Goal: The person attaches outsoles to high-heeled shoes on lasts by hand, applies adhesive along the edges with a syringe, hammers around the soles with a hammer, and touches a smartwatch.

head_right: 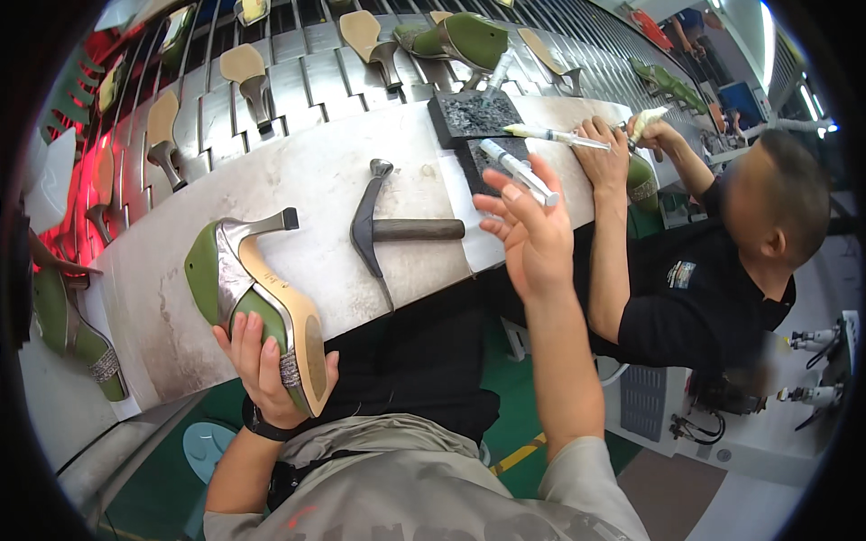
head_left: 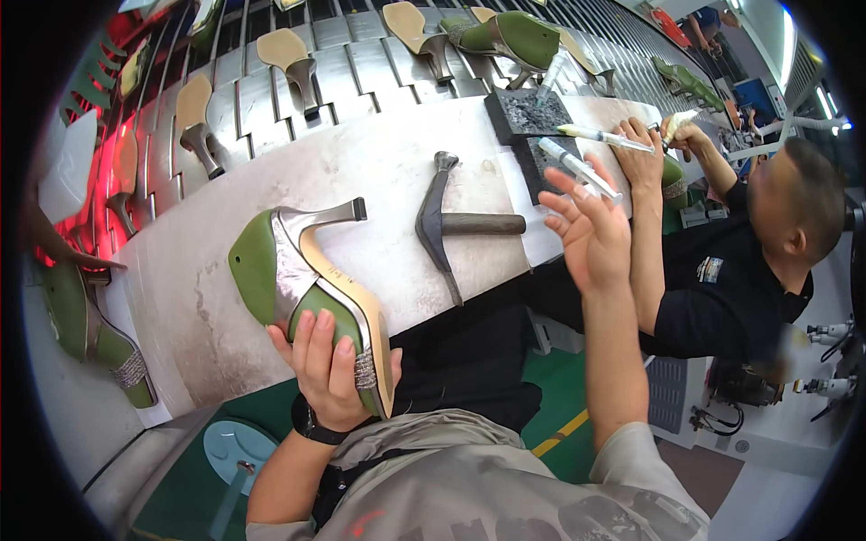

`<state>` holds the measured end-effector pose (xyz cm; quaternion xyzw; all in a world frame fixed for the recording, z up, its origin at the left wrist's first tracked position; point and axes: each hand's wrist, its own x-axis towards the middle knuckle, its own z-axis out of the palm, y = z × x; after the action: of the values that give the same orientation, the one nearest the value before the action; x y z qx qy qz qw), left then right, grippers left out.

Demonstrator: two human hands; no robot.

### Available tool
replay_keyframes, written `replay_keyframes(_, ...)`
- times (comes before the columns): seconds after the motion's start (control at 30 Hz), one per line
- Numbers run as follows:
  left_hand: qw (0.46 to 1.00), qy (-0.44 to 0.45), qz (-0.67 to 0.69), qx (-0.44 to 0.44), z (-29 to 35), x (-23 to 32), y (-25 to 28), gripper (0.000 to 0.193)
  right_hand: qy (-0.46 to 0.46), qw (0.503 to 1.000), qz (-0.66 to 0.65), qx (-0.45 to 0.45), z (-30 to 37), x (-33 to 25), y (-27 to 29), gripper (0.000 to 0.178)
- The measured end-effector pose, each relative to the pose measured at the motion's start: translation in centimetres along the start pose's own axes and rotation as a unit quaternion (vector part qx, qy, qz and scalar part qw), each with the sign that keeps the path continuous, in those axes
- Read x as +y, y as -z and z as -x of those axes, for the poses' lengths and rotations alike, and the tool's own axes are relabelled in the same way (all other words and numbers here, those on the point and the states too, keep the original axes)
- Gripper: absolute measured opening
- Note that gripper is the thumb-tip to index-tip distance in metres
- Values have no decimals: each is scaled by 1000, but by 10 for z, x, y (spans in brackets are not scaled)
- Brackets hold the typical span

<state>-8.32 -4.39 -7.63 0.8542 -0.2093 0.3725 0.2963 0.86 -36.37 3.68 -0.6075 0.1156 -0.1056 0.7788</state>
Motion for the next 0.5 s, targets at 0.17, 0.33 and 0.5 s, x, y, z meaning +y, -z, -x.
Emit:
replay_keyframes(0.17, 999, -12, -12, -27, -1, 0, 3, 80, -19, 980, 148, -134, -9, -29, -10, 58)
replay_keyframes(0.33, 1000, -1, -6, -17, 2, 1, -3, 79, 28, 939, 126, -320, 87, -17, -53, 76)
replay_keyframes(0.5, 1000, 13, 19, -1, 3, 3, -2, 52, 21, 882, 131, -451, 92, -7, -82, 70)
